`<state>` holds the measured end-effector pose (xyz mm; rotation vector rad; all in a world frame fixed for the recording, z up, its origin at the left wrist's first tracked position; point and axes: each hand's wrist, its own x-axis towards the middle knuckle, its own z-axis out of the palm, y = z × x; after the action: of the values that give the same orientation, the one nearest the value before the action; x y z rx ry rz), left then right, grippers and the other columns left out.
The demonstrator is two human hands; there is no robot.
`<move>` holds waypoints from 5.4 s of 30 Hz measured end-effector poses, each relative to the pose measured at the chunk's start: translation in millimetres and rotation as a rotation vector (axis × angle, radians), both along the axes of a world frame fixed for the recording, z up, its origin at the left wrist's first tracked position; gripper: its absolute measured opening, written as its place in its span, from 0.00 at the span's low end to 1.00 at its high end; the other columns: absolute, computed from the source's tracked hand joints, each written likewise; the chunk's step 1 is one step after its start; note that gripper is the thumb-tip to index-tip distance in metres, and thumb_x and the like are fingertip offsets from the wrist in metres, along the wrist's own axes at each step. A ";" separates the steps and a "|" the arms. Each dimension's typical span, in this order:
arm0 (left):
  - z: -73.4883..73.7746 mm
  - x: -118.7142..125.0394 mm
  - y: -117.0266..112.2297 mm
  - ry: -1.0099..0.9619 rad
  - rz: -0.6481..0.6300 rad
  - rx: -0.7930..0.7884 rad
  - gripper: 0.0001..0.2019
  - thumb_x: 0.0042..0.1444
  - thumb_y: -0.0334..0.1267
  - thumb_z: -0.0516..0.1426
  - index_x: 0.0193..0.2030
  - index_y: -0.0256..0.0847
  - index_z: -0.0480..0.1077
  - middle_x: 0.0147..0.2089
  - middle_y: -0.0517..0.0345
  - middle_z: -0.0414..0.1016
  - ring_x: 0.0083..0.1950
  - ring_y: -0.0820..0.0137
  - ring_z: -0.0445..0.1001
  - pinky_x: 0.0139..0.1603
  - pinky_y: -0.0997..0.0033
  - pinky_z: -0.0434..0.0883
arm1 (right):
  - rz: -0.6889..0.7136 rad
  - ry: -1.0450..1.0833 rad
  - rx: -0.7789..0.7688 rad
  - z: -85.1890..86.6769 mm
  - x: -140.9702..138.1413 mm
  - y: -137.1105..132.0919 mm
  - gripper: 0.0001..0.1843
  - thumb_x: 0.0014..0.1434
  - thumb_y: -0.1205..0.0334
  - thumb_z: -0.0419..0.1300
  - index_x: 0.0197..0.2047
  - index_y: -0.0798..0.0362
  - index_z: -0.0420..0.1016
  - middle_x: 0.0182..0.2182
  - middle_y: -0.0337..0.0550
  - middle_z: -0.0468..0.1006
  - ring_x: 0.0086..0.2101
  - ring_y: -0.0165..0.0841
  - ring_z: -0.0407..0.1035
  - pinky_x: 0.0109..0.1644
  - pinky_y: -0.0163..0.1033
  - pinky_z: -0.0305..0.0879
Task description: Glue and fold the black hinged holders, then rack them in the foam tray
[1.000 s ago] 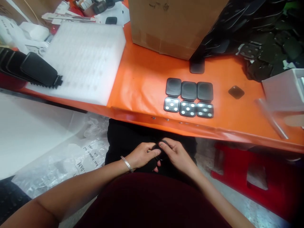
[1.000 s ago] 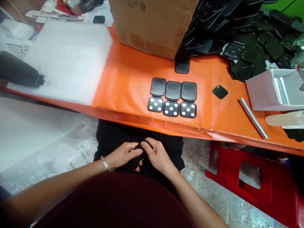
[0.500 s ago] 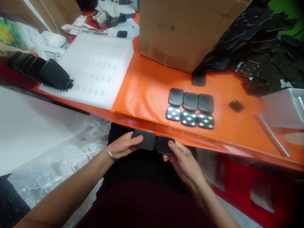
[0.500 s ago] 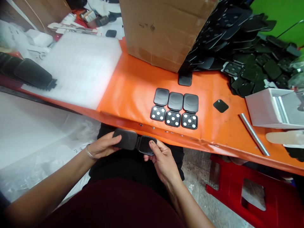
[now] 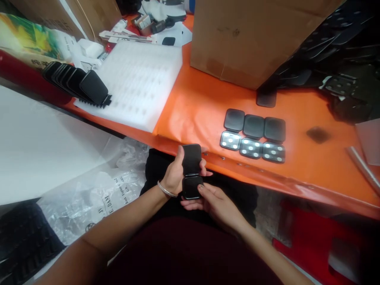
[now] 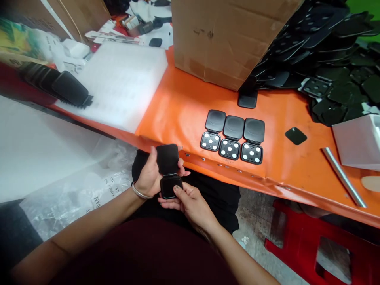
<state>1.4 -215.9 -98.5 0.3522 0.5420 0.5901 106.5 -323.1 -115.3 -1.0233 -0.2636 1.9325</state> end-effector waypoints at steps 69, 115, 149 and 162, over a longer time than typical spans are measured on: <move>4.9 11.9 -7.7 -0.008 0.035 -0.227 0.33 0.57 0.67 0.41 0.42 0.38 0.69 0.27 0.62 0.61 0.21 0.78 0.58 0.34 0.67 0.75 | 0.110 -0.278 0.009 16.4 -8.4 5.0 0.29 0.57 0.39 0.55 0.18 0.55 0.68 0.13 0.45 0.73 0.10 0.27 0.62 0.12 0.29 0.59; -13.4 -29.8 -18.5 0.249 -0.817 -0.049 0.08 0.53 0.35 0.61 0.38 0.32 0.73 0.32 0.51 0.77 0.29 0.71 0.76 0.30 0.74 0.70 | 0.389 -1.303 0.864 -3.7 59.0 -1.9 0.15 0.65 0.69 0.49 0.54 0.52 0.65 0.47 0.50 0.69 0.44 0.36 0.69 0.47 0.41 0.70; 7.9 9.0 -7.5 0.432 -0.679 0.235 0.17 0.51 0.42 0.64 0.44 0.34 0.70 0.40 0.47 0.78 0.32 0.71 0.76 0.36 0.72 0.71 | -0.245 -1.652 0.643 27.0 98.3 -23.2 0.06 0.63 0.69 0.53 0.40 0.51 0.69 0.35 0.46 0.75 0.37 0.36 0.71 0.40 0.43 0.70; 15.5 -9.3 8.5 0.441 -0.266 0.132 0.23 0.42 0.37 0.68 0.45 0.35 0.67 0.31 0.55 0.77 0.29 0.69 0.78 0.32 0.73 0.73 | -0.166 -1.576 1.101 10.0 32.7 37.2 0.23 0.61 0.75 0.52 0.58 0.50 0.67 0.50 0.51 0.74 0.54 0.45 0.63 0.52 0.57 0.69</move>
<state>-7.9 -207.3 -83.0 0.6761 0.8652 0.2885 139.2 -285.9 -105.3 -1.3851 -1.7471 0.2124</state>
